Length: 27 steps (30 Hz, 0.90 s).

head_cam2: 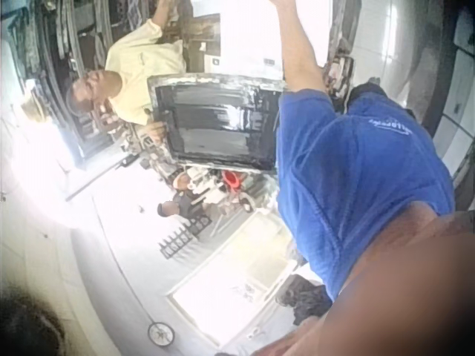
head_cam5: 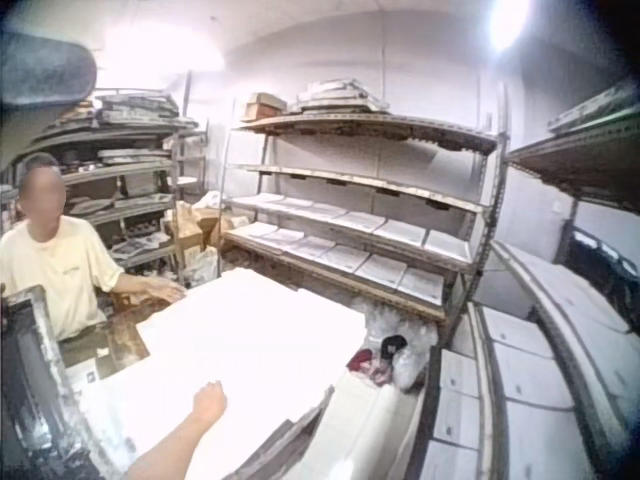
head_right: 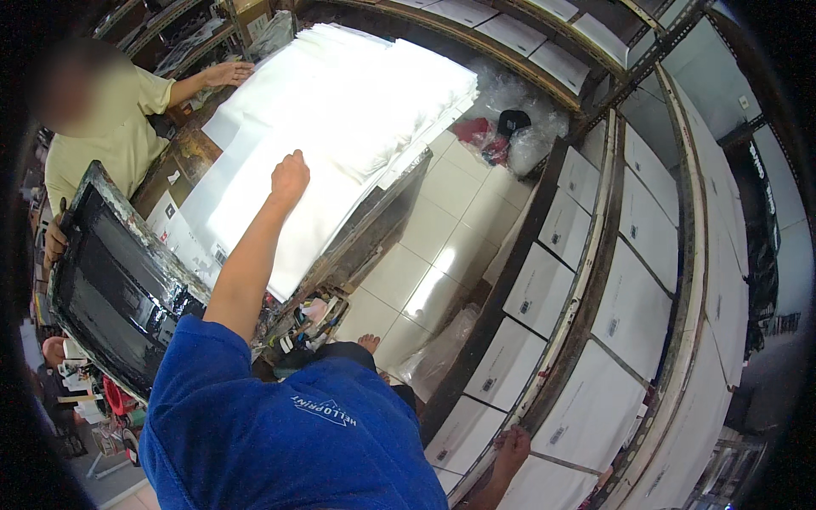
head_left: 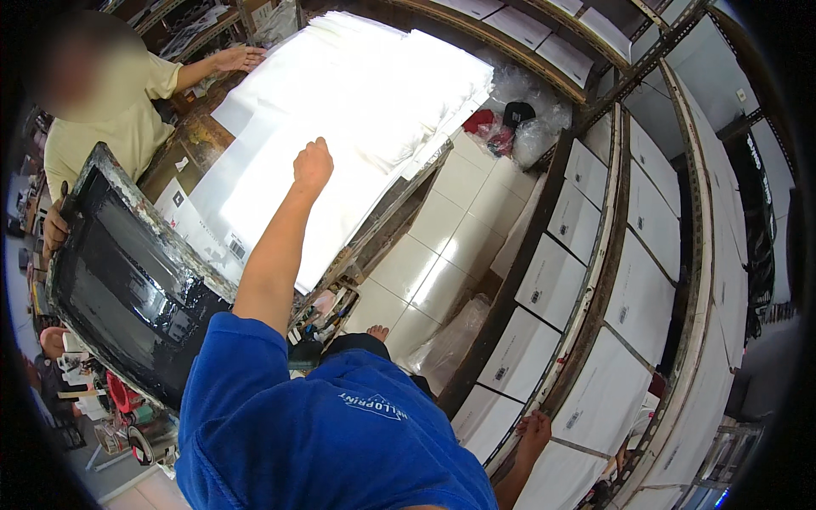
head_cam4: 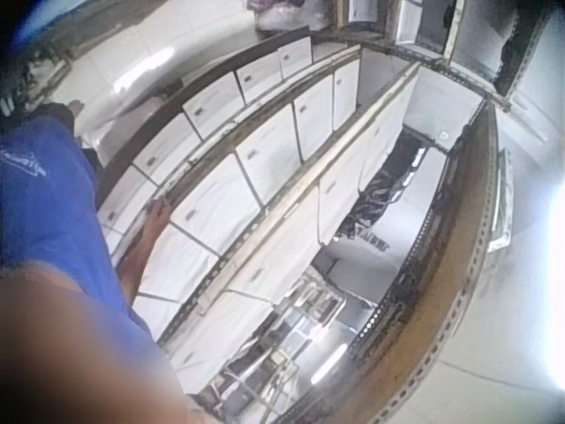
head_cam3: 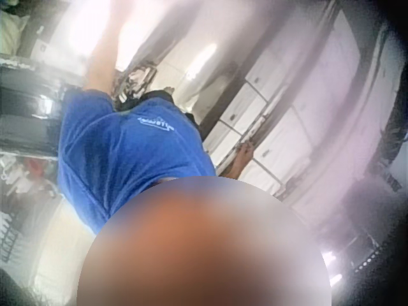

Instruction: The person repeatedly picks up white sheets from a table and places them onto a metal shelving unit. The person handles the sheets one at a time, stacking them in a neat pile on the shelf.

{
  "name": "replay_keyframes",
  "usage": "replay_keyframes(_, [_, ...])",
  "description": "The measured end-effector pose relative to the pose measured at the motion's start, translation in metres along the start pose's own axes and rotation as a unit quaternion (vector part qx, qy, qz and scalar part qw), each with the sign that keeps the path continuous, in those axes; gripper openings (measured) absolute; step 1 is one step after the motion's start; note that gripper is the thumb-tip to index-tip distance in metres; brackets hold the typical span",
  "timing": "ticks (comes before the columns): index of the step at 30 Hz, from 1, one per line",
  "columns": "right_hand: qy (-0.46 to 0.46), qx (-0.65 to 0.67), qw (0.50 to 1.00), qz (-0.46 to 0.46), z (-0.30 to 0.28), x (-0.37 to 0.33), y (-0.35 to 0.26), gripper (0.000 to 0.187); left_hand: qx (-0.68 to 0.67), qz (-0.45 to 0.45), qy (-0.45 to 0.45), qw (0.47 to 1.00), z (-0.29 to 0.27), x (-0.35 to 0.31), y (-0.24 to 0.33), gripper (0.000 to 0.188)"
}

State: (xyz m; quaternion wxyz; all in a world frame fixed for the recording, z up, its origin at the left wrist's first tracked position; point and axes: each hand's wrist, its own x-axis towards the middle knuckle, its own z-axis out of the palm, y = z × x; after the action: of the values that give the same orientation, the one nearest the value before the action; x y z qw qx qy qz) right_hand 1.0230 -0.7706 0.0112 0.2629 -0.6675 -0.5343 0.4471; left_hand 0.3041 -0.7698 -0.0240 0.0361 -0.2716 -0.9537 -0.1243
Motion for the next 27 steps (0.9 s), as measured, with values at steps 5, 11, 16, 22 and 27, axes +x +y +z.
replay_keyframes(5, [0.01, -0.005, 1.0, -0.022, 0.003, 0.007, 0.013, 0.018, -0.085, 0.017, 0.042, 0.995, -0.026, -0.003, 0.01, 0.011])
replay_keyframes(11, [-0.011, -0.012, 0.999, -0.033, 0.011, 0.002, -0.001, 0.021, -0.287, 0.215, 0.132, 0.924, -0.106, -0.125, 0.059, 0.009])
replay_keyframes(16, [-0.16, 0.164, 0.969, -0.096, 0.081, -0.03, -0.095, 0.03, -0.27, 0.453, 0.063, 0.847, -0.135, -0.24, 0.106, 0.015])
replay_keyframes(22, [-0.235, 0.25, 0.922, -0.178, 0.124, -0.064, -0.142, 0.04, -0.271, 0.656, -0.069, 0.702, -0.142, -0.357, 0.126, 0.014])
replay_keyframes(27, [-0.153, 0.082, 0.966, -0.194, 0.099, -0.113, -0.08, 0.036, -0.208, 0.732, -0.132, 0.635, -0.128, -0.457, 0.106, 0.013])
